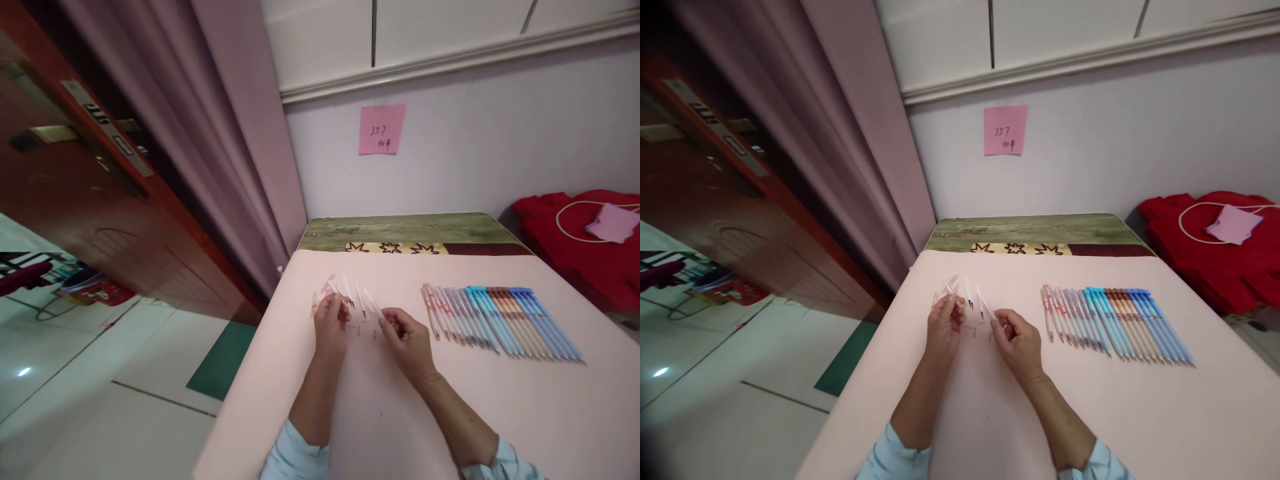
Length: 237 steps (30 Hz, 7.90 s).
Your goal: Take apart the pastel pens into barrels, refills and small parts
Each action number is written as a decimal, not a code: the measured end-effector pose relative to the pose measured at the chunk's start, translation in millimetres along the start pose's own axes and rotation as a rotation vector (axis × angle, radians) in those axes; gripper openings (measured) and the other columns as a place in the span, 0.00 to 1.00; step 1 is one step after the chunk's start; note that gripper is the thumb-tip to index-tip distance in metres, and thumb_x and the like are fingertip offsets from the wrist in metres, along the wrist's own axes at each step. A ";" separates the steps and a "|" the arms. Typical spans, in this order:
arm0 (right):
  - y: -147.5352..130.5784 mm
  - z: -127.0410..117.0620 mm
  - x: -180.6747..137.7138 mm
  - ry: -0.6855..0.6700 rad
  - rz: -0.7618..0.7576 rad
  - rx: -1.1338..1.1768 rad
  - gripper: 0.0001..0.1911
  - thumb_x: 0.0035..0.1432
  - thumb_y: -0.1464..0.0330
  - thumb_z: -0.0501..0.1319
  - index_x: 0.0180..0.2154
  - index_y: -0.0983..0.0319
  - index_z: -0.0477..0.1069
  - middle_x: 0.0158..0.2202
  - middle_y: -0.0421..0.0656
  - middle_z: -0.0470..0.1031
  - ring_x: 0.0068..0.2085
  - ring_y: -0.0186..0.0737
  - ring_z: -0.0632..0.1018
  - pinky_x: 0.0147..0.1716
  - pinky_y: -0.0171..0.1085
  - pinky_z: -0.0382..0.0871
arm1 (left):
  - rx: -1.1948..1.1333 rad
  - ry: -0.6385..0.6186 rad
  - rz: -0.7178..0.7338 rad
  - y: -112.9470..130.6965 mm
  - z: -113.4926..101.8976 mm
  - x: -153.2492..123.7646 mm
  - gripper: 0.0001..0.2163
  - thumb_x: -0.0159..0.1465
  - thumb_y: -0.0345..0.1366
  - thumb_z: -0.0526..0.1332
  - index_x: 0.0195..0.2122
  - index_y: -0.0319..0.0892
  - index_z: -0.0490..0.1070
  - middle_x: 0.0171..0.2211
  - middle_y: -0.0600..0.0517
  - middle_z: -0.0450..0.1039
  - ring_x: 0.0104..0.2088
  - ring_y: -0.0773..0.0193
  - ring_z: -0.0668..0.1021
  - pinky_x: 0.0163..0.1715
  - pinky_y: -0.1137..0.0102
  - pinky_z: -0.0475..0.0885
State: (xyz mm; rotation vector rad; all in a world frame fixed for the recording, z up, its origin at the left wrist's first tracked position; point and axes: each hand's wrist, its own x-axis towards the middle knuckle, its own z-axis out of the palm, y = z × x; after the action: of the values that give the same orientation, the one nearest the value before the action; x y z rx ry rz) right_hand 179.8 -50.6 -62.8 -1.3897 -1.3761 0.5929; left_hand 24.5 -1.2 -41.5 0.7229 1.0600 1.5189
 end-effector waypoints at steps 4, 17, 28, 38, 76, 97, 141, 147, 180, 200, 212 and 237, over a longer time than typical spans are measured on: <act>-3.0 -1.9 -2.9 -0.047 -0.083 -0.003 0.11 0.59 0.61 0.60 0.37 0.60 0.76 0.23 0.37 0.68 0.24 0.33 0.68 0.25 0.31 0.62 | -0.288 -0.057 -0.152 0.6 6.5 -6.8 0.12 0.52 0.38 0.71 0.31 0.37 0.72 0.26 0.54 0.71 0.24 0.75 0.70 0.24 0.79 0.65; 0.8 -9.7 2.5 0.135 -0.025 -0.076 0.11 0.57 0.62 0.59 0.36 0.61 0.76 0.29 0.41 0.74 0.28 0.36 0.72 0.28 0.33 0.65 | -0.282 0.083 -0.041 23.5 -20.1 12.7 0.10 0.59 0.37 0.66 0.38 0.39 0.71 0.34 0.49 0.77 0.30 0.70 0.78 0.35 0.73 0.74; -7.5 -4.7 -3.9 -0.003 -0.184 -0.169 0.09 0.58 0.66 0.58 0.36 0.59 0.77 0.26 0.39 0.70 0.27 0.34 0.72 0.30 0.32 0.66 | -0.208 -0.038 -0.150 6.9 4.4 -5.2 0.14 0.54 0.40 0.70 0.33 0.38 0.69 0.32 0.49 0.78 0.29 0.68 0.79 0.35 0.71 0.75; -4.5 -3.1 -2.1 -0.011 -0.154 -0.224 0.10 0.57 0.65 0.58 0.35 0.59 0.77 0.26 0.39 0.72 0.26 0.34 0.71 0.27 0.32 0.64 | -0.125 -0.039 -0.101 8.0 6.6 -9.2 0.15 0.54 0.42 0.69 0.33 0.38 0.68 0.33 0.47 0.78 0.29 0.67 0.79 0.36 0.69 0.75; -8.5 -3.0 -2.7 0.126 -0.074 -0.042 0.11 0.58 0.59 0.62 0.33 0.61 0.73 0.25 0.39 0.73 0.25 0.33 0.70 0.28 0.32 0.65 | -0.125 -0.180 -0.187 1.2 15.8 -19.3 0.14 0.55 0.40 0.69 0.33 0.38 0.68 0.34 0.45 0.79 0.29 0.67 0.80 0.34 0.72 0.76; -4.0 -4.2 -2.1 -0.005 0.011 -0.097 0.19 0.56 0.54 0.62 0.42 0.60 0.72 0.28 0.38 0.76 0.26 0.33 0.74 0.28 0.30 0.65 | -0.031 -0.164 -0.124 -2.8 10.0 -14.0 0.15 0.54 0.42 0.69 0.34 0.38 0.68 0.34 0.45 0.80 0.27 0.68 0.79 0.33 0.70 0.75; -7.8 -3.6 -3.9 -0.091 -0.046 -0.235 0.16 0.63 0.56 0.55 0.35 0.58 0.75 0.26 0.39 0.77 0.27 0.35 0.75 0.29 0.31 0.63 | 0.074 -0.186 -0.103 1.7 10.3 -14.2 0.16 0.52 0.44 0.69 0.32 0.38 0.69 0.31 0.47 0.79 0.27 0.66 0.78 0.33 0.69 0.73; -9.2 -2.2 -3.4 -0.037 -0.077 -0.256 0.13 0.58 0.56 0.62 0.32 0.59 0.73 0.27 0.39 0.75 0.27 0.33 0.73 0.28 0.30 0.63 | 0.130 -0.215 -0.087 1.3 10.0 -13.9 0.14 0.54 0.43 0.68 0.32 0.39 0.69 0.31 0.47 0.79 0.27 0.67 0.77 0.33 0.70 0.72; -0.5 -64.1 29.9 0.050 0.331 -0.911 0.11 0.57 0.61 0.59 0.29 0.60 0.74 0.25 0.46 0.77 0.27 0.42 0.76 0.25 0.35 0.55 | 0.309 -0.086 -0.078 -0.9 11.6 -10.9 0.15 0.53 0.45 0.67 0.35 0.38 0.73 0.29 0.47 0.78 0.25 0.67 0.76 0.28 0.70 0.72; 13.0 -57.5 15.5 0.232 0.013 -0.840 0.21 0.63 0.56 0.54 0.47 0.60 0.76 0.36 0.47 0.78 0.32 0.40 0.76 0.27 0.35 0.56 | 0.625 0.488 0.328 26.2 -74.4 37.6 0.07 0.54 0.38 0.62 0.31 0.41 0.73 0.26 0.54 0.72 0.27 0.66 0.73 0.32 0.71 0.67; 8.5 -26.6 4.8 -0.052 -0.097 -0.663 0.14 0.62 0.59 0.57 0.31 0.57 0.78 0.29 0.39 0.78 0.28 0.35 0.75 0.26 0.33 0.52 | 0.943 0.474 0.322 11.9 -76.5 40.5 0.06 0.55 0.38 0.60 0.29 0.44 0.75 0.28 0.53 0.73 0.27 0.64 0.71 0.33 0.69 0.67; 14.6 -21.2 7.7 -0.033 -0.135 -0.606 0.14 0.61 0.58 0.57 0.32 0.57 0.78 0.30 0.40 0.79 0.29 0.35 0.76 0.27 0.32 0.56 | 0.801 0.440 0.344 1.1 -84.2 49.1 0.07 0.56 0.36 0.60 0.34 0.43 0.75 0.28 0.53 0.74 0.29 0.64 0.74 0.34 0.68 0.70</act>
State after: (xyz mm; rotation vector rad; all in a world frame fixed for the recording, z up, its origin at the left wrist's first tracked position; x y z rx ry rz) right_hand 206.2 -47.3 -66.3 -1.7402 -1.7460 0.1021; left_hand -60.6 26.2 -80.2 1.1903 2.0121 1.5631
